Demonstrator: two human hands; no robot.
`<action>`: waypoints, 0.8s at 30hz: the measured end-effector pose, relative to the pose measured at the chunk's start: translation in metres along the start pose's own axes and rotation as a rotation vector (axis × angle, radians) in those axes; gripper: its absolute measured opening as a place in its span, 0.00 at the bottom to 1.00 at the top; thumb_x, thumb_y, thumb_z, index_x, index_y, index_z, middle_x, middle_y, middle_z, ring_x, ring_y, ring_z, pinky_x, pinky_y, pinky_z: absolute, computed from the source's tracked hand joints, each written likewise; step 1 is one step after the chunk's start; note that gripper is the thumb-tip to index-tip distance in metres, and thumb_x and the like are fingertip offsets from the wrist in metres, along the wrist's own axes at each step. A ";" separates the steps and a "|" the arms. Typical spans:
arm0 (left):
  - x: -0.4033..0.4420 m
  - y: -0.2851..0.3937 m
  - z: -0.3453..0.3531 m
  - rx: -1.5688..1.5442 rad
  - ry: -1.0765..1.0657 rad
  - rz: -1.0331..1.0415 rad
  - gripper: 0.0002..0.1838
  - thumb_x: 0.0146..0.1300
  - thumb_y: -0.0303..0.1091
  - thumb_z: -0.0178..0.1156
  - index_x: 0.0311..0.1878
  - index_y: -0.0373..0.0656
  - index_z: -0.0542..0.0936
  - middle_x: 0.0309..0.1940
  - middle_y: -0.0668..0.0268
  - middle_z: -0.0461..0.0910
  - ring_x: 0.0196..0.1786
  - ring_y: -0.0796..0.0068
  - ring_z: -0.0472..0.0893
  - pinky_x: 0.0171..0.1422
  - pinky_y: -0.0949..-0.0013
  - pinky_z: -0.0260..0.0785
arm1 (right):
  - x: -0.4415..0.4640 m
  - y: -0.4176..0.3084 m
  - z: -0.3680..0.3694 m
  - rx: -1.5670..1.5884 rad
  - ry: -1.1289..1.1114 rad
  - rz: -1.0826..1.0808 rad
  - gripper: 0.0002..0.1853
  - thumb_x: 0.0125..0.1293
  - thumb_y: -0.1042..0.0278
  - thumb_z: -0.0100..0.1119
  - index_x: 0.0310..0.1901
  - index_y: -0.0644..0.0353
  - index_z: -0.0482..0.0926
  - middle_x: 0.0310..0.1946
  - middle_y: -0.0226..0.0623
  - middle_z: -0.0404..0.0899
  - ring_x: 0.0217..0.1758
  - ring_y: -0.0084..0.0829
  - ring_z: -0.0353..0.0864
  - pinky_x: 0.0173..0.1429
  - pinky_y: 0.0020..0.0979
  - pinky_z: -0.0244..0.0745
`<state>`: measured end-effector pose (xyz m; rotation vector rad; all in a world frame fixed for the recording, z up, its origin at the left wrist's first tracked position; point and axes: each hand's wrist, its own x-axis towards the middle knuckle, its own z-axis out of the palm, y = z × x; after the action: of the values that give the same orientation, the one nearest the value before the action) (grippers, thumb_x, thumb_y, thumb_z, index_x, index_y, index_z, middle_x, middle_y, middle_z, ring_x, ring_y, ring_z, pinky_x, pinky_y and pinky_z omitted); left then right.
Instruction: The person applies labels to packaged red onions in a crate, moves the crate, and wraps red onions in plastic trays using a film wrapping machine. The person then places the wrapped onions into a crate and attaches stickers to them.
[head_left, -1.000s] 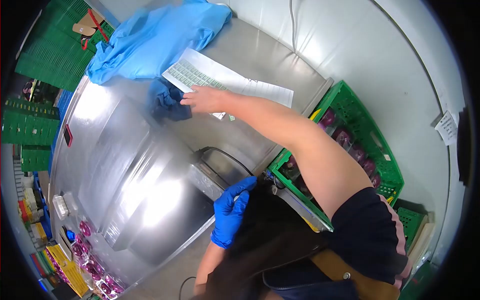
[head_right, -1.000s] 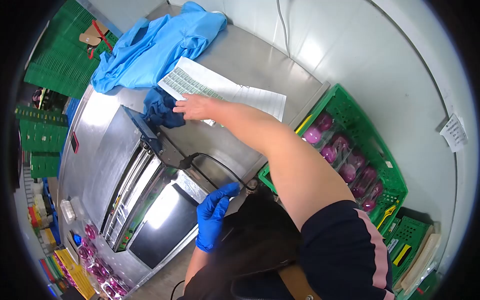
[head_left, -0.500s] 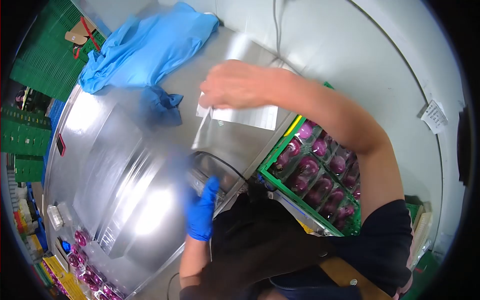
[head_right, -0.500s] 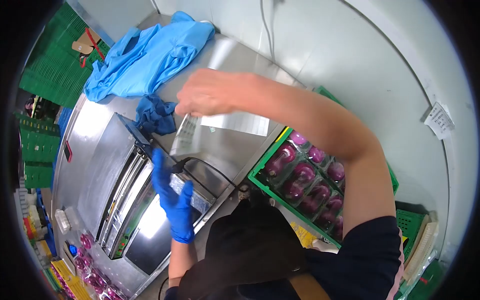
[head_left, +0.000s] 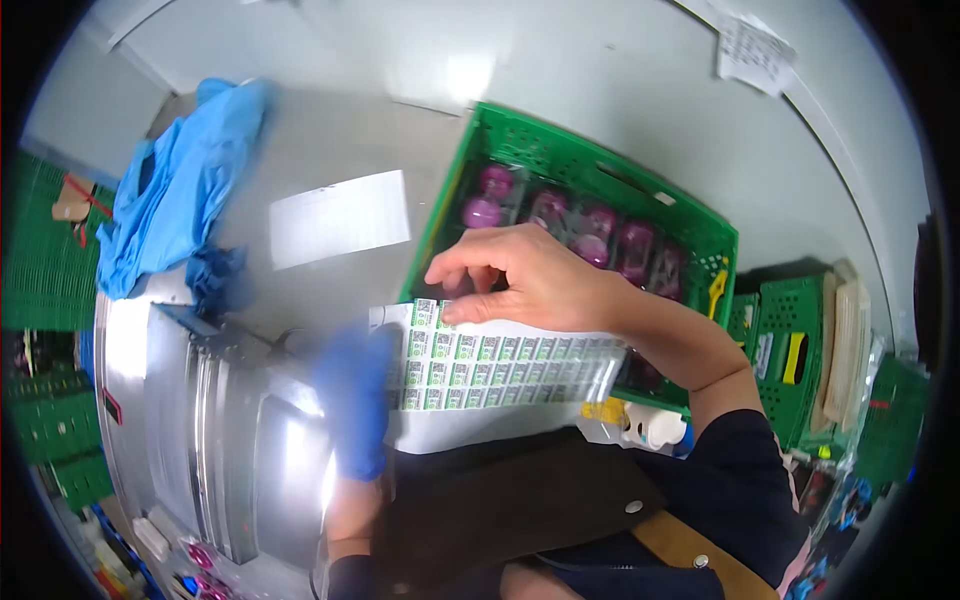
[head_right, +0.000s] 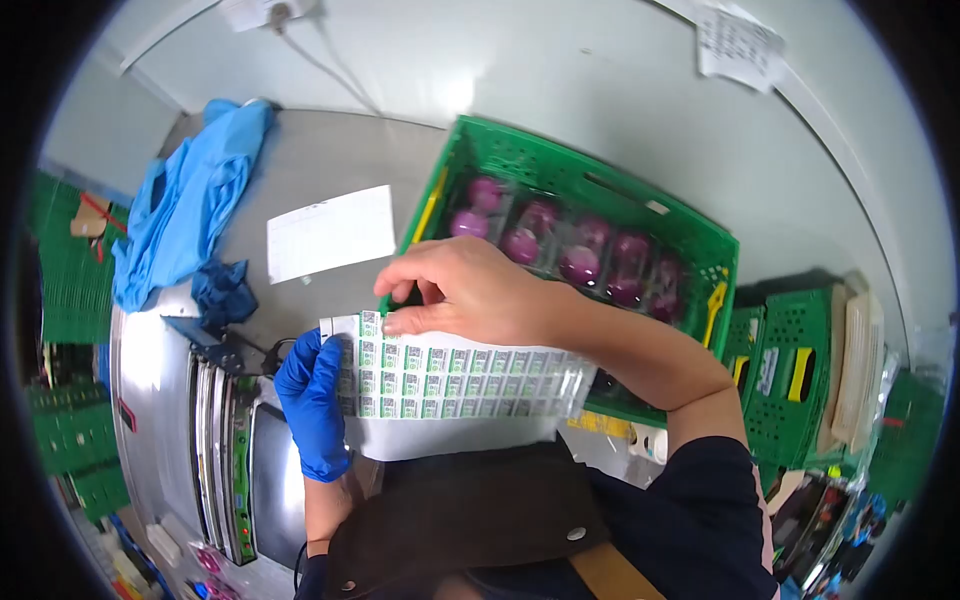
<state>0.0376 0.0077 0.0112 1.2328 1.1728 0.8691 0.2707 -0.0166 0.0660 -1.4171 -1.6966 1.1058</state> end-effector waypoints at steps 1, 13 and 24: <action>-0.003 0.004 0.012 0.032 -0.040 -0.031 0.07 0.65 0.25 0.59 0.45 0.37 0.81 0.38 0.69 0.83 0.39 0.85 0.77 0.47 0.78 0.69 | -0.011 -0.001 -0.006 -0.049 0.054 0.058 0.13 0.59 0.63 0.65 0.42 0.62 0.80 0.32 0.38 0.82 0.34 0.29 0.83 0.38 0.31 0.74; -0.033 0.003 0.092 0.209 -0.313 0.086 0.08 0.66 0.27 0.57 0.44 0.37 0.82 0.38 0.69 0.82 0.40 0.82 0.78 0.48 0.77 0.68 | -0.106 0.057 -0.015 -0.074 0.314 -0.019 0.09 0.57 0.63 0.63 0.36 0.58 0.82 0.29 0.35 0.81 0.32 0.38 0.82 0.36 0.37 0.73; -0.041 -0.027 0.118 0.212 -0.177 -0.224 0.09 0.67 0.32 0.56 0.43 0.39 0.82 0.37 0.71 0.81 0.41 0.83 0.75 0.50 0.75 0.67 | -0.155 0.115 -0.014 -0.103 0.695 -0.252 0.06 0.56 0.71 0.64 0.36 0.53 0.80 0.31 0.28 0.78 0.31 0.25 0.78 0.29 0.27 0.73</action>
<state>0.1405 -0.0637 -0.0140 1.2902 1.2542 0.4685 0.3625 -0.1588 -0.0267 -1.3823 -1.3730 0.3230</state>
